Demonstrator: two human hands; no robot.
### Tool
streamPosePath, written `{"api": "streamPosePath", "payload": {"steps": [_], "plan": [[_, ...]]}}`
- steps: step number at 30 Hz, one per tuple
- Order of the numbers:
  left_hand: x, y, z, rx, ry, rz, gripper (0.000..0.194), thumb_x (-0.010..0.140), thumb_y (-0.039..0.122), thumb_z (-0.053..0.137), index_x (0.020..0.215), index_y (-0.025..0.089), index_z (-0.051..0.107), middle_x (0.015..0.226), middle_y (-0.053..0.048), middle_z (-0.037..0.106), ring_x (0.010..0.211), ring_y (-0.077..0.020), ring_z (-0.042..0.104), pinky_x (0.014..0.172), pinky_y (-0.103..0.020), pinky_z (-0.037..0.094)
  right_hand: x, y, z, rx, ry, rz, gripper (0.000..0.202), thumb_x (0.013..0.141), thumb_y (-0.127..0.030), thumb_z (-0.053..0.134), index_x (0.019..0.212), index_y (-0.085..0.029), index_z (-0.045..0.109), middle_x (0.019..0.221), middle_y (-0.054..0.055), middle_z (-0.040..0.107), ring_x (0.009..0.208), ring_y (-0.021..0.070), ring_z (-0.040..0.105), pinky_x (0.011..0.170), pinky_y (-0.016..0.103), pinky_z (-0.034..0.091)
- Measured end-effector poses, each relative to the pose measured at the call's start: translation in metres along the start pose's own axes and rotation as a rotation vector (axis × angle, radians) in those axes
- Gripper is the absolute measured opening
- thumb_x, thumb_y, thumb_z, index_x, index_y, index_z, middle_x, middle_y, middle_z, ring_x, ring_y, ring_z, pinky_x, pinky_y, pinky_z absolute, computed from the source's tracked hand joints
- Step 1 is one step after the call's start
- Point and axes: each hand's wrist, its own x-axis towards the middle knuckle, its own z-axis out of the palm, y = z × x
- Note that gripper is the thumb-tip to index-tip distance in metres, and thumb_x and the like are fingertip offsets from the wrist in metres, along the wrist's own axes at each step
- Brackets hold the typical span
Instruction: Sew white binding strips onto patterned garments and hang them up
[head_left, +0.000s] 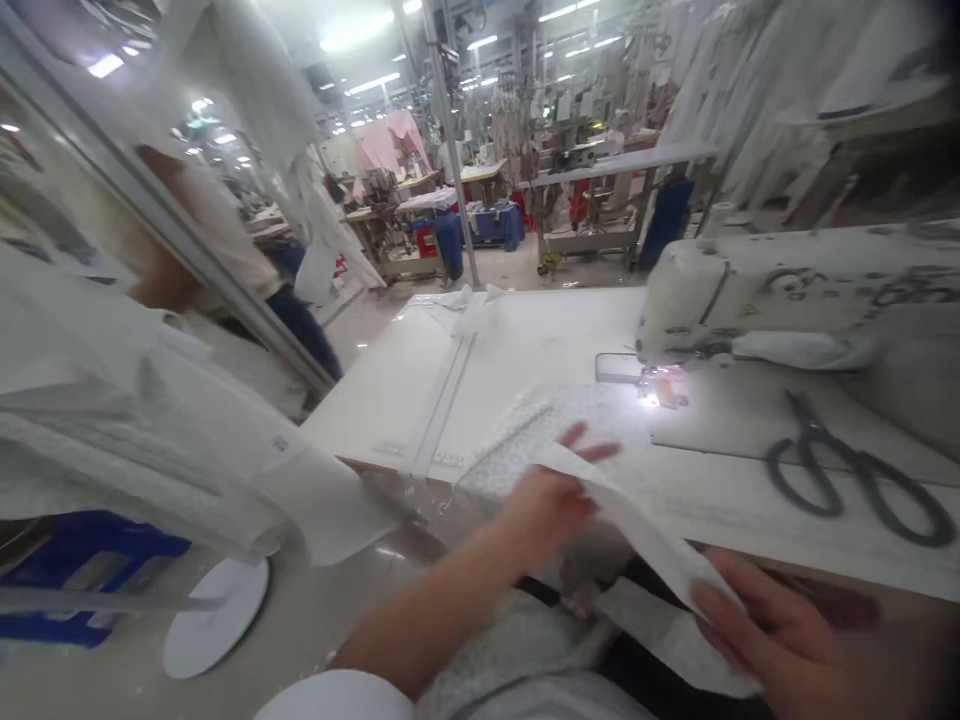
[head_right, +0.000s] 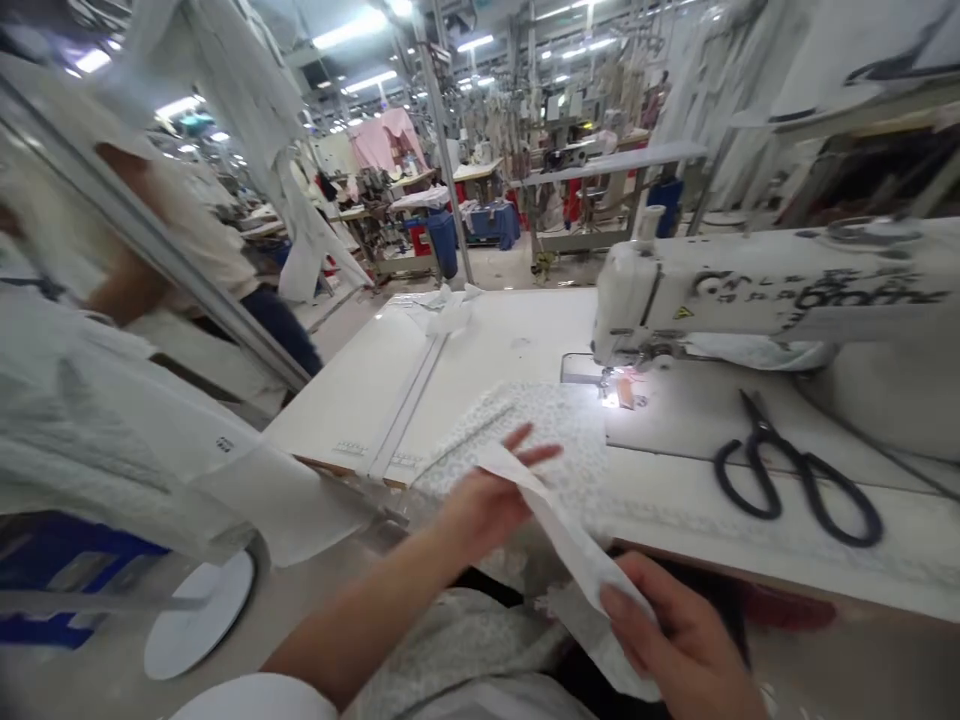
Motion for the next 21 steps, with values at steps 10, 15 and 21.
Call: {"api": "streamPosePath", "payload": {"steps": [10, 15, 21], "plan": [[-0.003, 0.032, -0.026, -0.011, 0.121, 0.016, 0.025, 0.067, 0.017, 0.065, 0.091, 0.012, 0.067, 0.097, -0.007, 0.062, 0.073, -0.0107, 0.055, 0.064, -0.020, 0.045, 0.010, 0.023, 0.016, 0.148, -0.088, -0.079, 0.043, 0.079, -0.058, 0.054, 0.065, -0.017, 0.049, 0.050, -0.007, 0.030, 0.046, 0.0074, 0.024, 0.043, 0.019, 0.020], [-0.003, 0.031, -0.022, 0.048, 0.108, -0.042, 0.009, 0.065, 0.016, 0.067, 0.063, 0.014, 0.059, 0.092, -0.003, 0.061, 0.079, -0.0116, 0.056, 0.067, -0.020, 0.044, 0.011, 0.028, 0.012, 0.058, -0.015, -0.115, 0.041, 0.082, -0.056, 0.051, 0.068, -0.017, 0.052, 0.052, -0.007, 0.032, 0.047, 0.0085, 0.029, 0.044, 0.020, 0.024], [-0.001, 0.027, -0.018, 0.494, 0.120, 0.122, 0.012, 0.065, 0.022, 0.067, 0.071, 0.017, 0.058, 0.073, 0.001, 0.054, 0.068, -0.0097, 0.051, 0.061, -0.021, 0.042, 0.018, 0.037, 0.013, -0.146, -0.113, -0.122, 0.030, 0.081, -0.047, 0.053, 0.076, -0.018, 0.054, 0.064, -0.001, 0.052, 0.059, 0.0151, 0.050, 0.054, 0.025, 0.041]]}}
